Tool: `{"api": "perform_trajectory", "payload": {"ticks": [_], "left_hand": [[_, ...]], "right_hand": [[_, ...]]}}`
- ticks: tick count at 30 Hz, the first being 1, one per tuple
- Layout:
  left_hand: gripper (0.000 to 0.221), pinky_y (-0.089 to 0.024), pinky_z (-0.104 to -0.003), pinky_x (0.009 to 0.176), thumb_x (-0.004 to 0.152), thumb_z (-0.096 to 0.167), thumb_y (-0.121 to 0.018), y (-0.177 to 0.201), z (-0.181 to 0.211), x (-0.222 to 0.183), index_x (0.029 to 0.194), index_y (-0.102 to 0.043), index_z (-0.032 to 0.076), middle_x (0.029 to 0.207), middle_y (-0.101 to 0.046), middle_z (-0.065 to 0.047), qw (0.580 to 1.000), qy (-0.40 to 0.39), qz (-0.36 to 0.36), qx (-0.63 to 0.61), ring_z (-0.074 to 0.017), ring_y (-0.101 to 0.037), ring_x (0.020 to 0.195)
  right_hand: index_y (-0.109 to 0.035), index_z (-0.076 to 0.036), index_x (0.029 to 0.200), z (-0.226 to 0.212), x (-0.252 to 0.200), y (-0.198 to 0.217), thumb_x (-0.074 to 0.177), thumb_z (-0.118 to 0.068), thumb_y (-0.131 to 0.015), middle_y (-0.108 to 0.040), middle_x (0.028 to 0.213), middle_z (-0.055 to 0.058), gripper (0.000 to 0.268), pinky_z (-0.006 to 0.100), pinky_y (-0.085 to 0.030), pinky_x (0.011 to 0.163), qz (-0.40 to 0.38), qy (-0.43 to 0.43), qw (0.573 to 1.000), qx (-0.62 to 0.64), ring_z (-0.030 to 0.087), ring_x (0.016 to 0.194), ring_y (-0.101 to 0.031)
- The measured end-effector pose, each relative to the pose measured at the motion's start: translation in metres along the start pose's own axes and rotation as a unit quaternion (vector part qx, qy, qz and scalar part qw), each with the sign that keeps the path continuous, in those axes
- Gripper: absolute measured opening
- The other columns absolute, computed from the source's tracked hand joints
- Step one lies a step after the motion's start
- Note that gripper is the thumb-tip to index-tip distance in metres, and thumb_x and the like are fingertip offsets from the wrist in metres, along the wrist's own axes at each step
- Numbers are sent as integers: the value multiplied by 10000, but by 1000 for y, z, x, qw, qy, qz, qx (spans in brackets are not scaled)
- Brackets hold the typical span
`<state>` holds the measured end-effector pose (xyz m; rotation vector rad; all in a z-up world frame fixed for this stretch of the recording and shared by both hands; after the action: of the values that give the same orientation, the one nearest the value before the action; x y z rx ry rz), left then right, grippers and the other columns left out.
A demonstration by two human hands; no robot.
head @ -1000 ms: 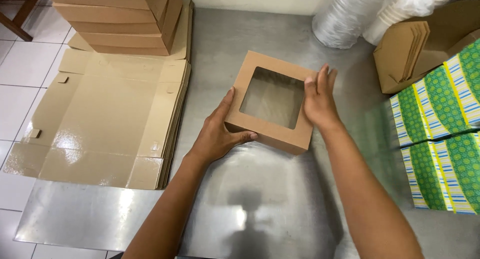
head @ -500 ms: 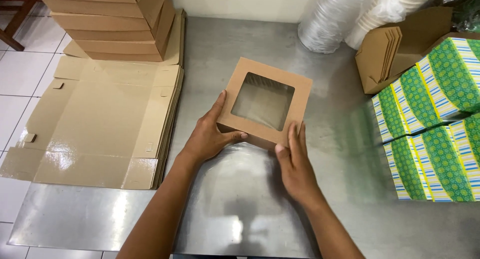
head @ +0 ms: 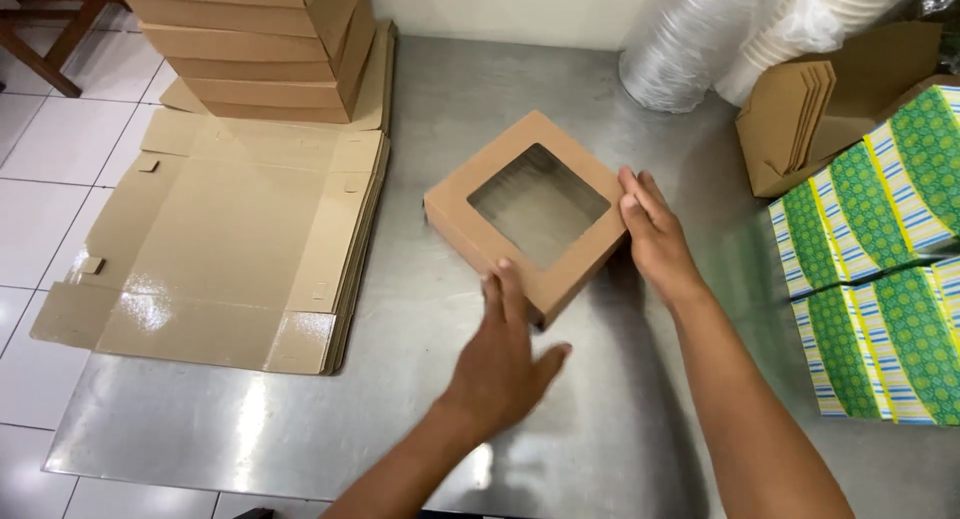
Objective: The person assembles a flat cardboard box with a clear window on the lid. They fold the side panels, interlock the tabs, and secure the lid flaps to complete the box.
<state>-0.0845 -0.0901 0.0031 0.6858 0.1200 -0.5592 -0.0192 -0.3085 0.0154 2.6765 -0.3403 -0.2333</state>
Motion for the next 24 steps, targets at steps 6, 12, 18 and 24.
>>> {"api": "perform_trajectory", "payload": {"ticks": [6, 12, 18, 24], "left_hand": [[1157, -491, -655, 986, 782, 505, -883, 82, 10, 22, 1605, -257, -15, 1535, -340, -402, 953, -54, 165, 247, -576, -465, 1340], [1441, -266, -579, 1223, 599, 432, -990, 111, -45, 77, 1660, -71, 106, 1674, -64, -338, 992, -74, 80, 69, -479, -169, 1547], [1347, -368, -488, 1204, 657, 374, -970, 86, -42, 62, 1643, -109, 57, 1547, -451, -282, 992, -29, 118, -44, -421, -422, 1456], [1361, -364, -464, 1213, 659, 374, -967, 76, -48, 56, 1646, -88, 48, 1560, -445, -260, 991, 5, 114, -65, -392, -413, 1470]], "right_hand": [[-393, -203, 1601, 9, 28, 0, 1124, -268, -372, -118, 1715, 185, 482, 546, -114, 1271, 11, 66, 998, 22, 408, 1569, -90], [-397, -203, 1594, 18, 46, 3, 1107, -235, -396, -66, 1717, 208, 488, 537, -115, 1277, -5, 56, 998, 29, 429, 1563, -57], [-298, -179, 1645, 30, 59, -9, 1138, -210, -355, 105, 1690, 255, 511, 573, -74, 1288, 28, 84, 994, 57, 480, 1550, 31], [-7, -128, 1677, 14, 23, -25, 1138, -329, -302, 219, 1670, 264, 646, 620, 53, 1251, 18, 70, 995, 74, 485, 1530, 167]]}}
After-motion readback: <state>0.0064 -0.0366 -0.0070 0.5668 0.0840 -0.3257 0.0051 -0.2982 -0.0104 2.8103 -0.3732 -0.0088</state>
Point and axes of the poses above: each hand's wrist, its own x-axis towards the middle knuckle, its own y-axis out of the back of the hand, z = x × y, the point moved 4 cm from there along x, towards the middle knuckle
